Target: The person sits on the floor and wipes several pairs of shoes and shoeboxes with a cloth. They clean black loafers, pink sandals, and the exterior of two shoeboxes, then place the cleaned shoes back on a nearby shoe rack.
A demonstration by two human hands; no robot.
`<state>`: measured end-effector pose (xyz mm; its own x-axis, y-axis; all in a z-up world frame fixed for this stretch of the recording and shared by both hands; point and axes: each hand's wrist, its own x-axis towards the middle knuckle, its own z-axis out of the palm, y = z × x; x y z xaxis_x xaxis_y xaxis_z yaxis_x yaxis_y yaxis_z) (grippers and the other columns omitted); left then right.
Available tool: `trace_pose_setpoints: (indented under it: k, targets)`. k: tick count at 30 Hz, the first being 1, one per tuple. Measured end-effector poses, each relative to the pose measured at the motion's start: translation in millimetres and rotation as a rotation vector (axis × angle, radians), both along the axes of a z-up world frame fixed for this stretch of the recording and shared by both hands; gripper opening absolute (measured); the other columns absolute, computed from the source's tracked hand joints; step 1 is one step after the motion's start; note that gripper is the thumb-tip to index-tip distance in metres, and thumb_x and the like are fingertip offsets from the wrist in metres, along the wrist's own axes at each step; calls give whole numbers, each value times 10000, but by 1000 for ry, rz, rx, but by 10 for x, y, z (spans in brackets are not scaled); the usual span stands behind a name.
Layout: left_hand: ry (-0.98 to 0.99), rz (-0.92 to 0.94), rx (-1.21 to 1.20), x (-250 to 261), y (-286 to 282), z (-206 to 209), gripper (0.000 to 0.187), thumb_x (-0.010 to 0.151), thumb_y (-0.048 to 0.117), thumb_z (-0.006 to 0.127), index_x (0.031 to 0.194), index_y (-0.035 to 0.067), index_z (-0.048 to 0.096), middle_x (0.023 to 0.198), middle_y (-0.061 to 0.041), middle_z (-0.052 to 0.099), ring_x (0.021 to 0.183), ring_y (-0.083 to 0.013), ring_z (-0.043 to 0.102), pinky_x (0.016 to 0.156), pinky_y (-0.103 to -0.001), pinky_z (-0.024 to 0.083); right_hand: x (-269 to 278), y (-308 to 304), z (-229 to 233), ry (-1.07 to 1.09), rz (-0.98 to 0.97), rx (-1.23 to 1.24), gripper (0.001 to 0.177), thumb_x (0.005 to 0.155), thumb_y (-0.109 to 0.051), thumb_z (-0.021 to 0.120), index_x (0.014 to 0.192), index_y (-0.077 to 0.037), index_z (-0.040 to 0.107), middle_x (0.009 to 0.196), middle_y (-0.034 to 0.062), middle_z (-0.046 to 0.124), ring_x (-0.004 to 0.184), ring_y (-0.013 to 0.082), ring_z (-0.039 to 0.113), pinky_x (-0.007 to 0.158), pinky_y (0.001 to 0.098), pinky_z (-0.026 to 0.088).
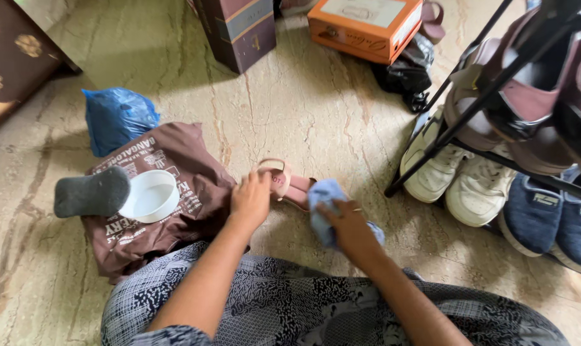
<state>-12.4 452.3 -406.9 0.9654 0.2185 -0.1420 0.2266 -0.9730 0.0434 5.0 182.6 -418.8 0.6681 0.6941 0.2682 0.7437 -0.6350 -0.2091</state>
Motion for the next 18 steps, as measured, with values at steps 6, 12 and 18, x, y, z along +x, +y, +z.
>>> trace_pose_setpoints:
  k: [6, 12, 18]
  targets:
    - [48, -65, 136, 167, 11, -239, 306, 811, 145, 675, 1087, 60, 777, 1633, -209, 242, 1496, -395, 365, 995, -497, 459, 295, -46, 15, 486, -346, -155, 633, 894, 1, 524, 1436, -326, 541, 1549, 59, 468, 1198, 414, 563, 1003, 491, 533]
    - [-26, -8, -183, 160, 83, -121, 436, 765, 132, 801, 1184, 42, 726, 1390, -173, 581, 1082, -359, 684, 965, -445, 527, 431, -223, 280, 148, -401, 53, 555, 933, -21, 575, 1441, -242, 589, 1502, 153, 527, 1222, 386, 563, 995, 496, 542]
    - [449, -192, -132, 214, 76, 91, 678, 648, 420, 950, 1140, -4, 758, 1161, -166, 708, 1087, -327, 693, 959, -406, 563, -81, 267, 112, 144, -50, -193, 808, 691, -24, 709, 1464, -226, 588, 1503, 155, 497, 1255, 394, 512, 988, 515, 496]
